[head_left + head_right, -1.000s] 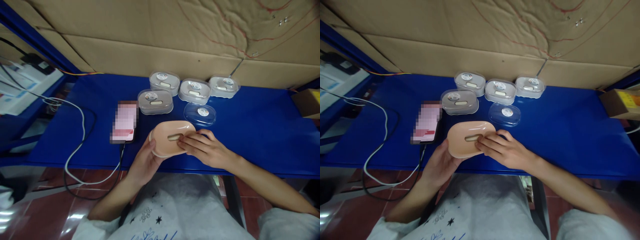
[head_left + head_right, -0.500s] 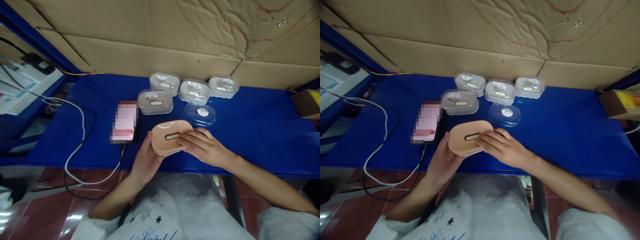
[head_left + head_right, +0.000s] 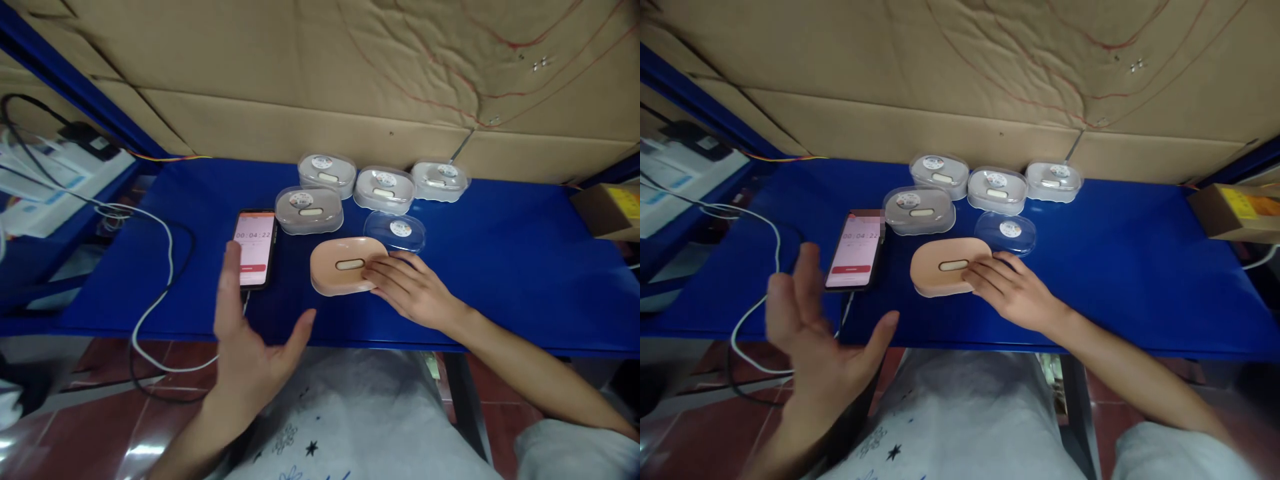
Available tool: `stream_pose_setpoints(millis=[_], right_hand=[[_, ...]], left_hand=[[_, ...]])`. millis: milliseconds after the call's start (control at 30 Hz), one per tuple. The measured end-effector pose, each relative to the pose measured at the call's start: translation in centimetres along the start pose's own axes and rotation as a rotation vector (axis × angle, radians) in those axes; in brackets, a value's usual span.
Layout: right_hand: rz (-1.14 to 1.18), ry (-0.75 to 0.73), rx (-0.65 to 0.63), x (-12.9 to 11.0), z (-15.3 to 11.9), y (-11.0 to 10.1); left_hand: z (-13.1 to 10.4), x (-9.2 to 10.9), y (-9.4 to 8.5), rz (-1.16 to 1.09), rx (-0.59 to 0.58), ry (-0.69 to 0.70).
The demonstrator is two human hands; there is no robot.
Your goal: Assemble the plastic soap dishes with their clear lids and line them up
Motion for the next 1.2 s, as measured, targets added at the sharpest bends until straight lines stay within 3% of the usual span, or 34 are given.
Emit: stream_pose_setpoints(millis=[67, 200, 400, 600, 633, 767, 900, 1033, 1133, 1200], right_hand=[[-0.027, -0.013, -0.017, -0.1, 0.0, 0.3], [-0.065, -0.031, -0.038, -0.4, 0.0, 0.7], [-0.059, -0.018, -0.048, 0.0, 0.0, 0.9], [-0.031, -0.029, -0.084, -0.1, -0.3, 1.7], [-0.028, -0.031, -0.081, -0.1, -0.3, 1.8], [-0.025, -0.037, -0.075, -0.2, -0.3, 1.9], [-0.028, -0.038, -0.1, -0.2, -0.4, 2.1], [-0.025, -0.035, -0.114, -0.2, -0.5, 2.3], [-0.022, -0.032, -0.109, -0.2, -0.4, 2.2], [-0.022, -0.033, -0.114, -0.2, -0.3, 2.2]], left_hand=[[0.7, 0.3, -1.4, 0.254, -0.045, 0.027], [4.2, -2.7, -4.0, 0.47, 0.017, -0.135], [9.3, -7.6, -2.9, 0.442, -0.086, -0.294], [10.5, -9.7, -6.2, 0.445, -0.035, -0.353], [10.6, -10.0, -7.2, 0.492, -0.011, -0.399], [10.7, -10.8, -9.8, 0.948, -0.122, -0.599], [11.5, -10.7, -10.8, 1.078, -0.166, -0.642], [11.4, -10.3, -9.8, 1.144, -0.205, -0.644], [12.0, -7.7, -7.2, 1.167, -0.136, -0.413], [12.2, -6.6, -4.7, 1.191, -0.155, -0.258]])
Point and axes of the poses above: each hand's wrist, its own z-axis towards the middle knuckle, its own y-axis out of the palm, x = y × z, the point moved 10 cm from there along z, towards the middle knuckle, and after that the axes turned 13 degrees about -z, right-handed, at the moved point
